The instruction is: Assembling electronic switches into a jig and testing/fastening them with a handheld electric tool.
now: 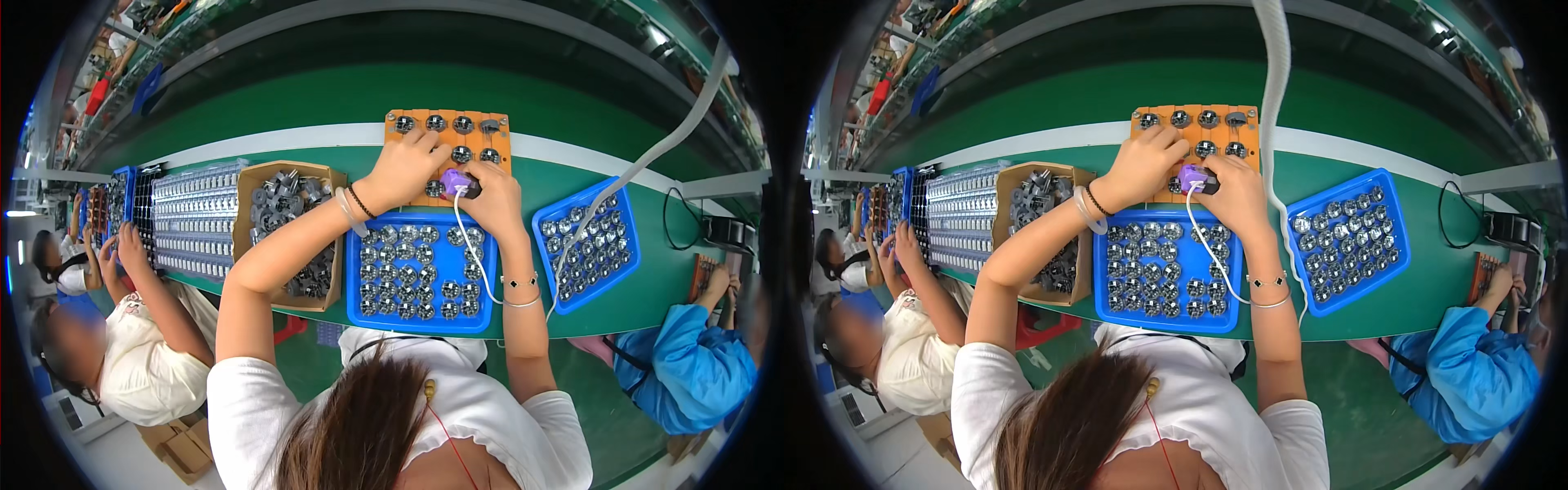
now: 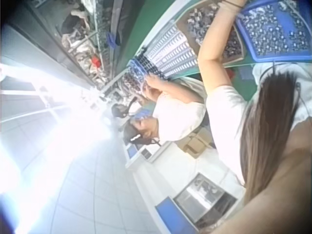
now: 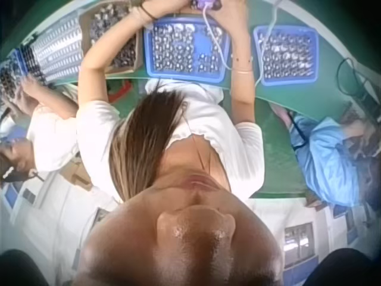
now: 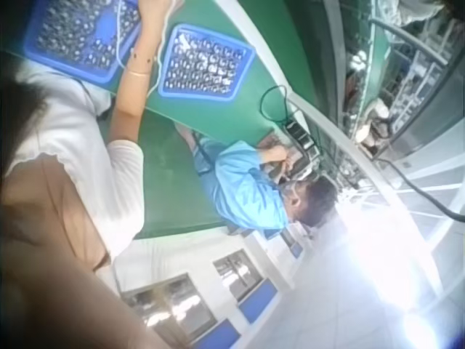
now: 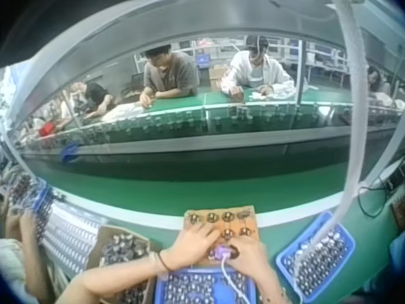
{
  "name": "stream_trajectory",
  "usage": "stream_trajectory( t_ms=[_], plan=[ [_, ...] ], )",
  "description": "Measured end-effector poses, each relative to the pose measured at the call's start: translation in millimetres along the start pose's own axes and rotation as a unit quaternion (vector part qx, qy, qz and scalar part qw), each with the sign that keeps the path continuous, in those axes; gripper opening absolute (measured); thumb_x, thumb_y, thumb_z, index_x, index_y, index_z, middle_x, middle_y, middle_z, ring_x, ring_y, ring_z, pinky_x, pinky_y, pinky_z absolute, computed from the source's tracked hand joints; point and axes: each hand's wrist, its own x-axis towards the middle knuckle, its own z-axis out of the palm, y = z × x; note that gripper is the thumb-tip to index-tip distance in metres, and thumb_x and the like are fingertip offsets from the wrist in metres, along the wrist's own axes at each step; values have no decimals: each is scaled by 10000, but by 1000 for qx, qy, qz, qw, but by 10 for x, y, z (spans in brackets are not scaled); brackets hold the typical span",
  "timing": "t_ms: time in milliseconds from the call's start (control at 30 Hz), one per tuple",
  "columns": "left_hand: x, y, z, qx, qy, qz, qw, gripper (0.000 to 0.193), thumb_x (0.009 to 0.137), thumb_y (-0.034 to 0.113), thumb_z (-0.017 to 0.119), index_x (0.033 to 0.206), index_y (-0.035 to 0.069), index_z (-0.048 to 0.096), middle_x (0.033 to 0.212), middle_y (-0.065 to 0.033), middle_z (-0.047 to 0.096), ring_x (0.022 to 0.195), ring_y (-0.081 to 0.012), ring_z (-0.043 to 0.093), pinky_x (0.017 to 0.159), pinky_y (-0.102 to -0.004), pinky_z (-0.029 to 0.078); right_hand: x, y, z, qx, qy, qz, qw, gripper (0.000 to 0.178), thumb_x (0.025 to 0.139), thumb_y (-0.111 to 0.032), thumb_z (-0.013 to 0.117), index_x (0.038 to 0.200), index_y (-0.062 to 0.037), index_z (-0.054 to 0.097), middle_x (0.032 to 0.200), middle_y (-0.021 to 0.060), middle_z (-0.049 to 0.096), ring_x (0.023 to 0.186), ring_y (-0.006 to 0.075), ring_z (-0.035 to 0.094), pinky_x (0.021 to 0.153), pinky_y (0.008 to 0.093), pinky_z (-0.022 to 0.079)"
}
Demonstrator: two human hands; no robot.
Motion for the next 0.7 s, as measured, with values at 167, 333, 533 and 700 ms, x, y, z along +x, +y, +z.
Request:
stream_trajectory(
  t_ms=[167,333,533,700],
  plan=[
    [37,26,-31,-40,-12,-7,999,182,715,79,648,875,79,560,907,-68,569,817,-263,604,603,-374,509,-48,15,-48,-18,-6,-8,1000,307,587,-134,788,856,-97,645,809,68,632,750,280,621,639,366,493],
    [132,-86,-82,-110,-44,-25,993,149,730,68,633,859,78,560,870,-76,571,764,-274,613,599,-378,508,-37,9,-27,-22,6,-33,999,305,591,-132,786,859,-97,646,804,72,635,756,284,624,649,373,495],
    [81,24,-61,-65,-4,-6,998,138,763,96,631,872,57,555,823,-101,569,773,-291,606,608,-394,499,-53,24,8,-30,8,-2,1000,305,592,-129,786,861,-95,648,816,75,643,770,290,626,657,375,498],
    [214,-119,-208,-140,-54,-34,988,140,784,90,621,904,53,559,840,-113,567,788,-325,595,629,-415,495,-53,-12,-15,-14,4,-6,1000,305,593,-124,785,865,-93,650,820,75,644,771,292,625,660,373,498]
  ],
)
